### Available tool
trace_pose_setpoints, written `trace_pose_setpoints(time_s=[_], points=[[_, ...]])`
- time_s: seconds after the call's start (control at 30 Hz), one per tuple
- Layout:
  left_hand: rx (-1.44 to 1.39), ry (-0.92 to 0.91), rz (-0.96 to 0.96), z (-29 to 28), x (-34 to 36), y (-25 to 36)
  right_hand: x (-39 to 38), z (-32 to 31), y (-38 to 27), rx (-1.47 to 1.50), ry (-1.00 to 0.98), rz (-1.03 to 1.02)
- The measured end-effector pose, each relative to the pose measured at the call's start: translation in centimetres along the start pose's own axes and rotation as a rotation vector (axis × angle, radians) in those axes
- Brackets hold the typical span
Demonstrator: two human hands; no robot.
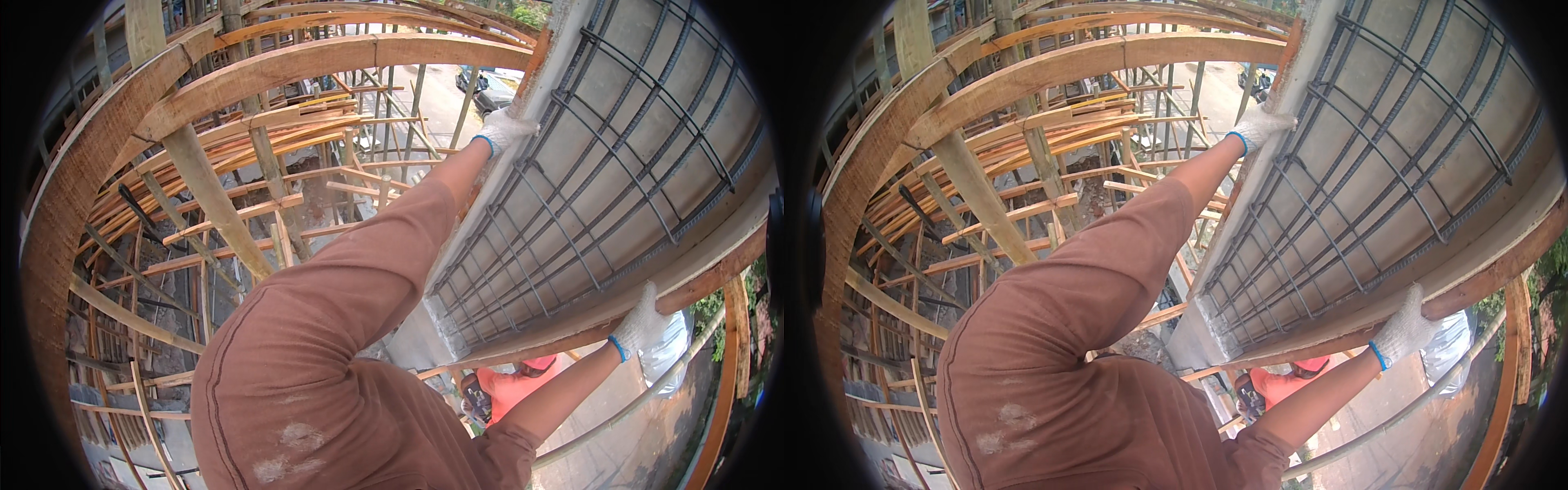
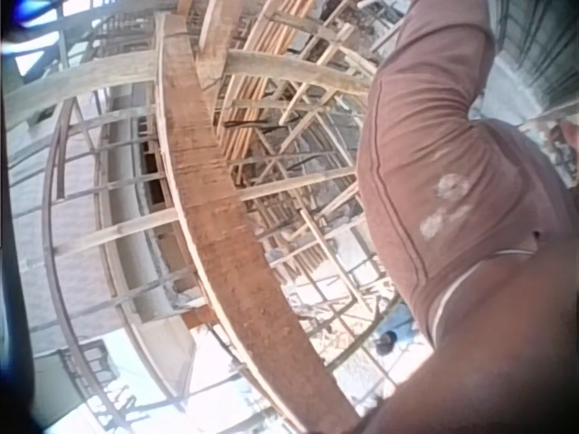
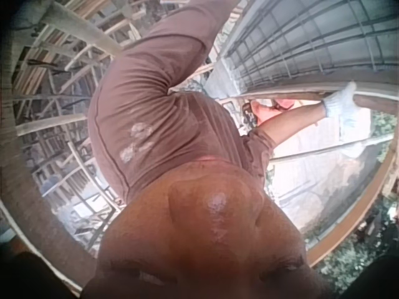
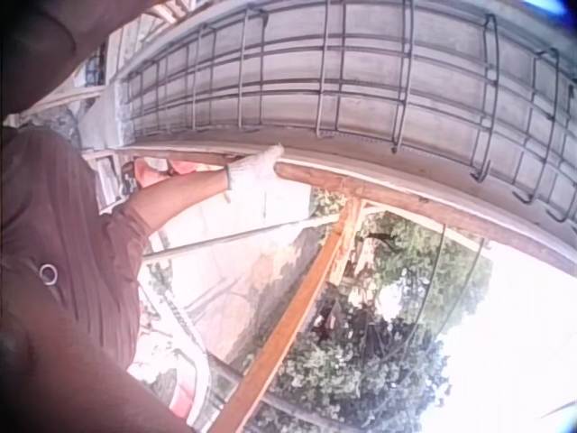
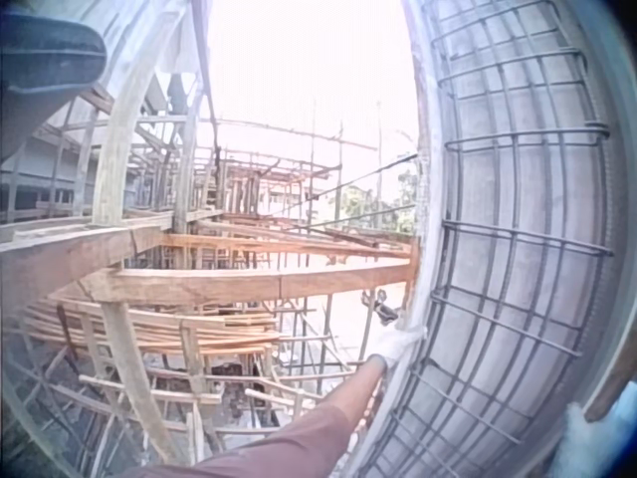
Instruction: The person positions and secures a curved concrete formwork panel with rebar against a wooden support structure. They repeatedly adjust the panel's alignment and hold it in place while a coworker assists from the opposite side.
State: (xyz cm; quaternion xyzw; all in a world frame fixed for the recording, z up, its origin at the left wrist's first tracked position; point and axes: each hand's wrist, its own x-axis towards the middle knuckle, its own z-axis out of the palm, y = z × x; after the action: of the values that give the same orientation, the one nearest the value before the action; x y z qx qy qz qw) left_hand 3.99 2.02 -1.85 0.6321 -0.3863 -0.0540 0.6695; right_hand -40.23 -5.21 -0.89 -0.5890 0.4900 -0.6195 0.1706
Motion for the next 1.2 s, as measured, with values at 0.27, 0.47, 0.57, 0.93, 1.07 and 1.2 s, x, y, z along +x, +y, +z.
trace_pose_setpoints(time_s=[0.27, 0.47, 0.57, 0.93, 1.07, 1.2], points=[[-0.054, 0.036, 0.000, -0.7, 1.4, -1.4, -0.9, 0.1, -2.1, -0.020, -0.007, -0.038], [-0.118, -0.012, -0.041, -0.7, -1.1, 1.1, 0.3, 0.9, 1.5, 0.038, -0.059, 0.033], [-0.125, -0.007, -0.040, -0.5, -1.8, 2.5, 0.3, 0.3, 1.1, 0.029, -0.056, 0.089], [-0.140, 0.000, -0.046, -0.5, -2.9, 4.2, -0.6, -0.7, -1.6, -0.013, -0.056, 0.062], [-0.062, 0.069, -0.032, -0.1, -1.7, 2.9, -0.8, -1.5, -2.4, 0.096, -0.074, 0.095], [-0.289, -0.051, -0.095, 0.4, -1.5, 1.4, -0.7, 0.4, -0.8, 0.152, 0.066, -0.056]])
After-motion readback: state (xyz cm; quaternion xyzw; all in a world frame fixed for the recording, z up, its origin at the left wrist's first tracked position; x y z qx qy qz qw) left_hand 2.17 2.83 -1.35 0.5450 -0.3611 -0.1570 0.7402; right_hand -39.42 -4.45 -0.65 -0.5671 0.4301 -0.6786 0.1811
